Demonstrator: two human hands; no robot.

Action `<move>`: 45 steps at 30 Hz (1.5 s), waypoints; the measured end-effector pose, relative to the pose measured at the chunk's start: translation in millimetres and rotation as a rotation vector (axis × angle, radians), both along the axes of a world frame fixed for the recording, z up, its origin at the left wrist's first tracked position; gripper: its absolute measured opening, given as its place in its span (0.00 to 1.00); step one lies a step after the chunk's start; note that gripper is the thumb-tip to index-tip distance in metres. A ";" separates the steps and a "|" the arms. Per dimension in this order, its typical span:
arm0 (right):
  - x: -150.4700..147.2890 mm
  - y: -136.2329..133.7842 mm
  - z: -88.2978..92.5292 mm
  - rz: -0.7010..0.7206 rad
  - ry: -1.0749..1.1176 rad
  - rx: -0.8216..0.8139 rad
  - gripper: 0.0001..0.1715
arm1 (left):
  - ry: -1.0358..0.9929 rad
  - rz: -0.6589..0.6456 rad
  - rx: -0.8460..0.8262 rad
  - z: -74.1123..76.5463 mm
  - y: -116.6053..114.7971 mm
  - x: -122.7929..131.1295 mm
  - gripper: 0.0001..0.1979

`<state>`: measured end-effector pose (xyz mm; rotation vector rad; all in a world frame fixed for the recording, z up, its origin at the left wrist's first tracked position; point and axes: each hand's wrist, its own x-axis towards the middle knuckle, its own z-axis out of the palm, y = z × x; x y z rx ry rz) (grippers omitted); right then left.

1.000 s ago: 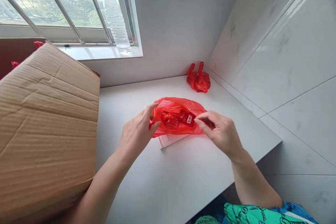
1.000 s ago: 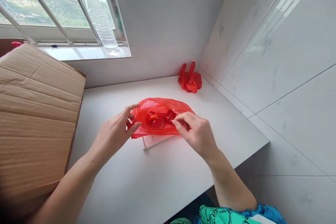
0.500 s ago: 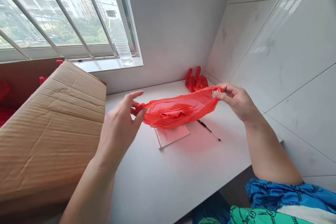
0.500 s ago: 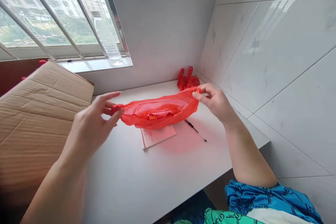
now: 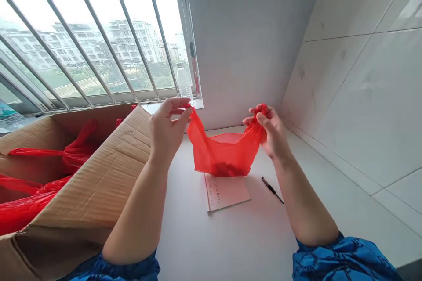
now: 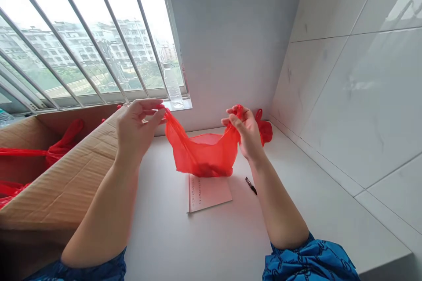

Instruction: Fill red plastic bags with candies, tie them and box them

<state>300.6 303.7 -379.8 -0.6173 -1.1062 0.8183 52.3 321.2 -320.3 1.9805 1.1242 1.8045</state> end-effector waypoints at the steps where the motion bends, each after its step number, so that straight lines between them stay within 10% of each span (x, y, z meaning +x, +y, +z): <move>1: -7.8 -3.4 -1.5 0.036 -0.100 -0.022 0.26 | 0.012 -0.056 -0.017 -0.6 -3.6 5.9 0.12; 4: -33.0 -11.3 -6.6 0.016 -0.427 -0.061 0.35 | 0.093 -0.336 -0.127 -7.4 -15.8 22.9 0.14; 7: -50.9 -12.0 -12.3 -0.109 -0.593 0.004 0.20 | 0.112 -0.557 -0.179 -24.4 -22.2 32.8 0.14; 14: -48.6 2.7 -24.7 0.176 -0.286 -0.180 0.30 | 0.085 -0.542 -0.405 -83.6 -15.1 37.4 0.38; 23: -46.2 11.1 -31.4 0.295 -0.210 -0.259 0.26 | -0.535 -0.956 -1.042 -105.2 9.3 20.5 0.17; 28: -38.4 1.0 -28.2 0.337 -0.710 -0.132 0.19 | -0.639 -0.862 -1.107 -106.1 12.5 15.5 0.17; 32: -39.8 -2.2 -34.6 -0.067 -1.106 0.033 0.12 | -0.455 -0.763 -0.970 -103.7 5.2 16.0 0.19; 39: -50.4 -5.4 -40.1 -0.255 -1.112 0.093 0.05 | -0.285 -0.845 -0.976 -102.2 -1.9 15.3 0.24; 45: -39.5 -16.8 -26.4 -0.302 -1.177 0.059 0.07 | -0.193 -0.624 -0.729 -105.9 1.4 15.4 0.21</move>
